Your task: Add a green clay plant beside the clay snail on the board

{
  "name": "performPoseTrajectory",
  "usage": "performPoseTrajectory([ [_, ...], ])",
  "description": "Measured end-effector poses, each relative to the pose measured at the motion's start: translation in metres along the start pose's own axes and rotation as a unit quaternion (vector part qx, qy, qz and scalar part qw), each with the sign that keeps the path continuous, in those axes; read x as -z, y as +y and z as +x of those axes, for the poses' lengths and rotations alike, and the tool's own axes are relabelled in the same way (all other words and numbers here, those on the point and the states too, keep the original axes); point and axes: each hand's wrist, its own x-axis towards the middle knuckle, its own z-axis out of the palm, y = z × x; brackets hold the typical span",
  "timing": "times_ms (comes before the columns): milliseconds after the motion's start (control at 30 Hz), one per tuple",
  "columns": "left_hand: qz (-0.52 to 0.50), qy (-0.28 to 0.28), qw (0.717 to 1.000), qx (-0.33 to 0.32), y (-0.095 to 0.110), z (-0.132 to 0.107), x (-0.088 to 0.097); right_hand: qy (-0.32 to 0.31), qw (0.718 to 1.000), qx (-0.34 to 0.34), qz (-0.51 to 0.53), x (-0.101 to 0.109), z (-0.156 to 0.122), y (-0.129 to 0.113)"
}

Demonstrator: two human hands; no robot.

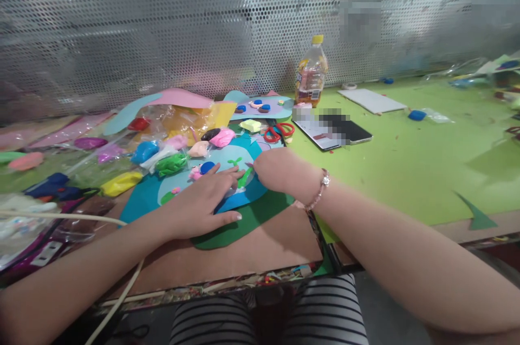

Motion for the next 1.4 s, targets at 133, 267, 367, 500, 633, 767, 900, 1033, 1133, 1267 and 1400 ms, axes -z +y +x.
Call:
performPoseTrajectory([
  [133, 0.005, -0.006, 1.0, 0.002, 0.0, 0.001, 0.001, 0.021, 1.0, 0.008, -0.019, -0.001, -0.003, -0.009],
  [267, 0.005, -0.004, 1.0, 0.0, -0.001, 0.001, 0.001, 0.009, 1.0, -0.006, -0.024, -0.002, -0.005, -0.013],
  [367, 0.003, -0.001, 1.0, -0.002, 0.0, 0.0, 0.001, 0.01, 1.0, -0.001, -0.016, -0.001, -0.005, -0.012],
  [500, 0.001, 0.039, 0.999, 0.015, 0.0, -0.001, 0.003, 0.013, 1.0, -0.019, -0.019, 0.004, -0.006, -0.007],
  [633, -0.019, 0.178, 0.975, 0.132, -0.011, -0.003, 0.014, 0.022, 0.998, -0.056, -0.014, 0.004, -0.002, 0.003],
  [767, -0.032, 0.352, 0.915, 0.196, -0.036, -0.005, 0.033, 0.019, 0.998, -0.013, 0.063, -0.009, 0.011, 0.012],
  [900, 0.03, 0.308, 0.903, 0.297, -0.058, -0.008, 0.047, 0.051, 0.987, -0.032, 0.149, -0.019, 0.025, 0.018],
  [1033, 0.157, 0.187, 0.904, 0.352, -0.062, -0.01, 0.043, 0.102, 0.976, -0.065, 0.181, -0.02, 0.028, 0.022],
  [1133, 0.168, 0.08, 0.914, 0.361, -0.065, -0.01, 0.032, 0.153, 0.961, -0.08, 0.217, -0.019, 0.027, 0.02],
  [1267, 0.167, 0.066, 0.909, 0.376, -0.073, -0.01, 0.023, 0.213, 0.932, -0.097, 0.278, -0.017, 0.026, 0.015],
  [1400, 0.143, 0.049, 0.912, 0.382, -0.078, -0.012, 0.024, 0.237, 0.92, -0.087, 0.301, -0.014, 0.026, 0.012],
])
